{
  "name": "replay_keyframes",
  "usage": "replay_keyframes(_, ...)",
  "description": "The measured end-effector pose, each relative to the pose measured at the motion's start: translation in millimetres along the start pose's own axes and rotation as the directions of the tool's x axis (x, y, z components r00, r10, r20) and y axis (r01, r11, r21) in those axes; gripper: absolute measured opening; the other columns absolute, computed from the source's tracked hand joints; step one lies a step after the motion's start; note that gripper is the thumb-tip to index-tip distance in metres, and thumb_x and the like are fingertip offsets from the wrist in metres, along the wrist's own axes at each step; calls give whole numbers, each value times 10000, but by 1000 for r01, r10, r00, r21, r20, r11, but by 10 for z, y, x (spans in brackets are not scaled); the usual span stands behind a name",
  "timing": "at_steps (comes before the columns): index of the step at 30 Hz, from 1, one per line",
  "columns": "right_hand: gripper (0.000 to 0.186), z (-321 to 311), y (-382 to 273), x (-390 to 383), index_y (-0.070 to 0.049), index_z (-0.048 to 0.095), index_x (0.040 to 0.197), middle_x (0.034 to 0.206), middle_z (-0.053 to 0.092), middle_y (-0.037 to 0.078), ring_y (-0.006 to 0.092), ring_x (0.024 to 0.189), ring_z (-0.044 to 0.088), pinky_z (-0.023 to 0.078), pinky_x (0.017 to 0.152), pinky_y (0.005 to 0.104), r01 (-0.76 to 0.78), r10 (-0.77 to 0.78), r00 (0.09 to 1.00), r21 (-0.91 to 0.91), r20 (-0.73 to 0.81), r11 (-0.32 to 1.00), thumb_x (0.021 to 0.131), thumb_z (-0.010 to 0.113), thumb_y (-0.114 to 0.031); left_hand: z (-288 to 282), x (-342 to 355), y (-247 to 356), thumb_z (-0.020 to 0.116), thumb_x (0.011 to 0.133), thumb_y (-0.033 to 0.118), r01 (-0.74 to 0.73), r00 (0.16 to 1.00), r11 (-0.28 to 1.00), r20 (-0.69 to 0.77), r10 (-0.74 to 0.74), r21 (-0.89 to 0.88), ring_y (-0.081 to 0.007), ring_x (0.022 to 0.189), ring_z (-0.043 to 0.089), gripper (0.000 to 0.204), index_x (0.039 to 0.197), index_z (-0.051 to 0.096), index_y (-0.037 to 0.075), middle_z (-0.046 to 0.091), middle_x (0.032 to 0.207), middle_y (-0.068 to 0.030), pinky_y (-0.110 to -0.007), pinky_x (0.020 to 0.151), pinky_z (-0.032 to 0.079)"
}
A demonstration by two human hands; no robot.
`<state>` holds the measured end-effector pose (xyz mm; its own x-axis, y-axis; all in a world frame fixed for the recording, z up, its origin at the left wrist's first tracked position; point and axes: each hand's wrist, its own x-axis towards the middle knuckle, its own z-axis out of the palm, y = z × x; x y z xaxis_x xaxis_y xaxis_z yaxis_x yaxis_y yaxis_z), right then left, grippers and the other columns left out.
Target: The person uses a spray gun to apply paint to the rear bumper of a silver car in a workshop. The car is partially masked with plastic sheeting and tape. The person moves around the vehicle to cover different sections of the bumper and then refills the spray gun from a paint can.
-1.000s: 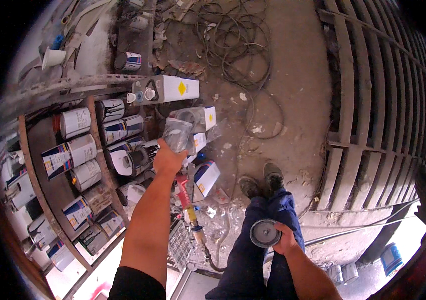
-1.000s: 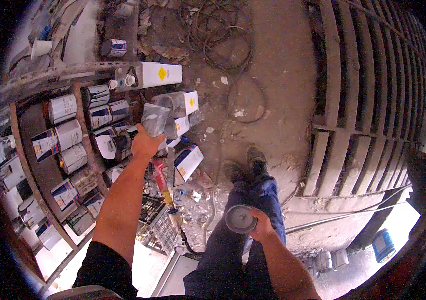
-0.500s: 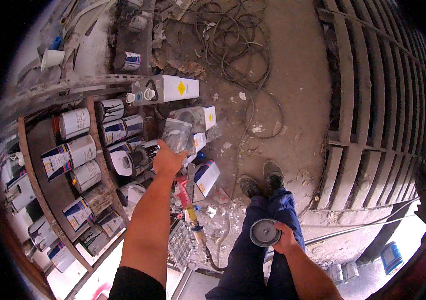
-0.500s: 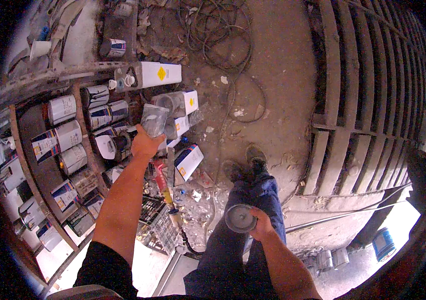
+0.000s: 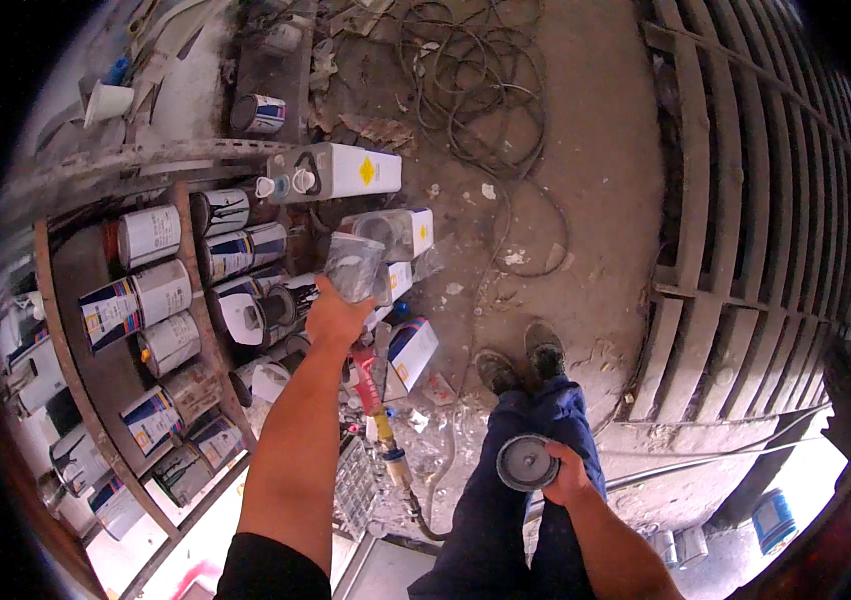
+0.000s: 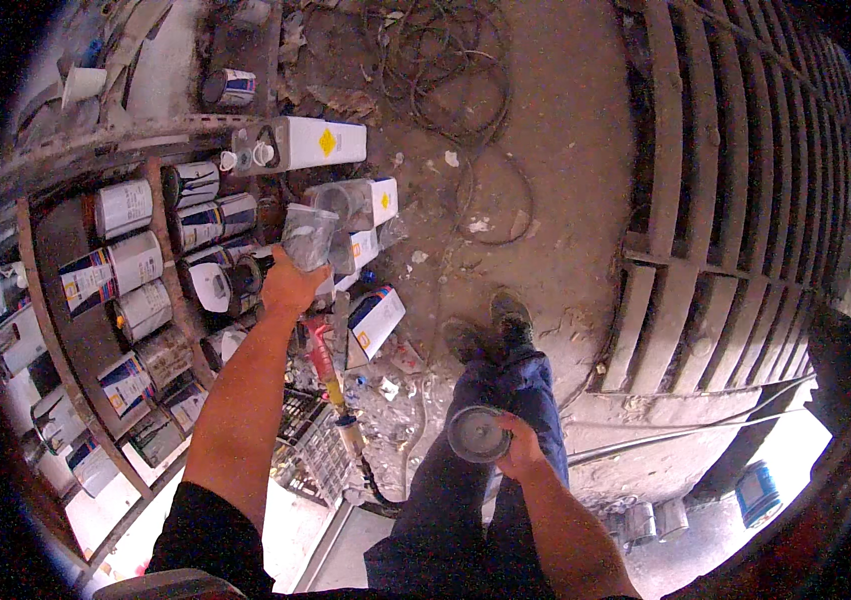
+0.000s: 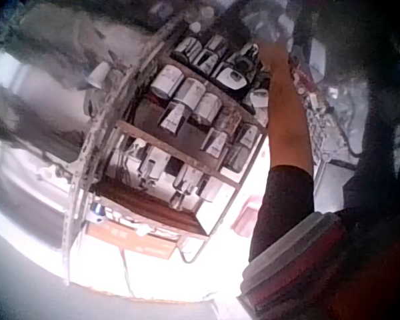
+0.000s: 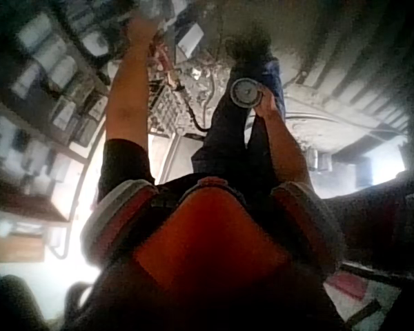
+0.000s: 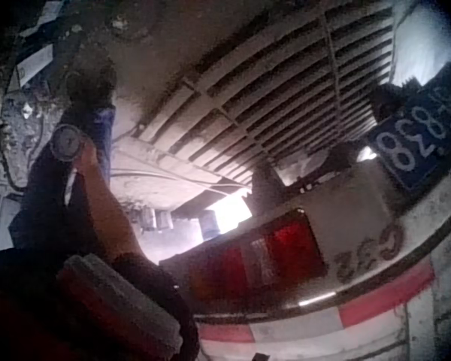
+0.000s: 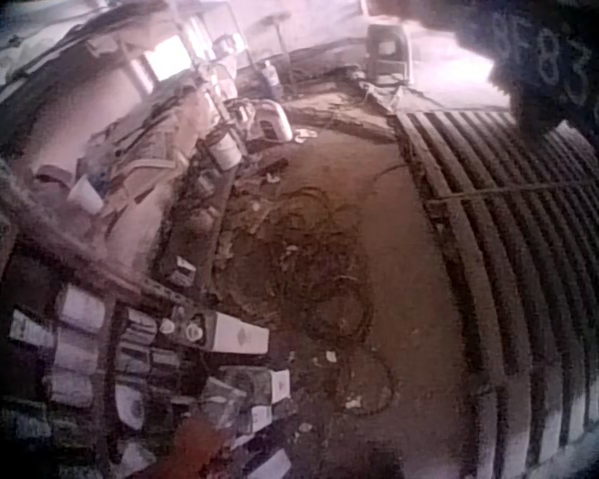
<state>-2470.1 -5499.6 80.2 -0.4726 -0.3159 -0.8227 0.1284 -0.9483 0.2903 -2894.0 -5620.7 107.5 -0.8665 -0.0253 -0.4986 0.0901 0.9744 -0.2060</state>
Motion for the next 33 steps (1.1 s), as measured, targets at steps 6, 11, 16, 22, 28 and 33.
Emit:
replay_keyframes(6,466,28,0,4,48,552,1169,1172,600,204,336,1079,581,432,985,450,-1,1,999,-6,-44,1000,828,484,-263,20,13,-14,755,667,476,11,1000,1000,-2,-11,-7,-391,926,640,830,1195,323,3,647,992,-245,-441,806,509)
replay_keyframes(11,470,19,-25,9,48,557,1162,1153,611,201,331,1070,588,441,976,447,-15,15,1000,-27,1,1000,827,488,-274,14,3,-29,755,665,491,21,1000,1000,4,-21,-15,-391,943,638,849,1209,325,2,643,1005,-247,-445,821,504)
replay_keyframes(16,473,35,-17,-5,47,560,1160,1148,615,197,324,1069,591,440,979,441,9,-9,1000,-74,7,997,829,493,-285,-22,-23,-79,759,653,498,48,999,997,11,-47,-57,-411,983,617,941,1284,302,-31,620,1059,-277,-445,847,492)
replay_keyframes(22,465,153,-69,-45,42,564,1160,1146,617,192,323,1067,592,442,975,439,-2,3,1000,-72,8,997,835,496,-284,-75,-87,-109,755,651,500,48,999,991,13,-46,-122,-408,993,614,925,1278,315,-18,617,1075,-274,-440,855,485)
replay_keyframes(28,458,197,-66,-73,38,575,1150,1132,626,183,315,1051,600,452,961,431,-27,24,999,-106,-22,994,833,508,-286,-118,-148,-268,768,642,491,1,998,969,-54,-15,-248,-425,1012,601,926,1272,326,-25,602,1092,-295,-448,872,473)
replay_keyframes(33,441,170,-32,-85,26,585,1143,1120,635,166,307,1040,605,459,951,423,-9,0,998,-148,-56,989,838,507,-283,-219,-278,-327,791,638,455,-94,991,899,-124,45,-427,-434,1032,589,938,1274,322,-49,591,1106,-303,-443,884,466)
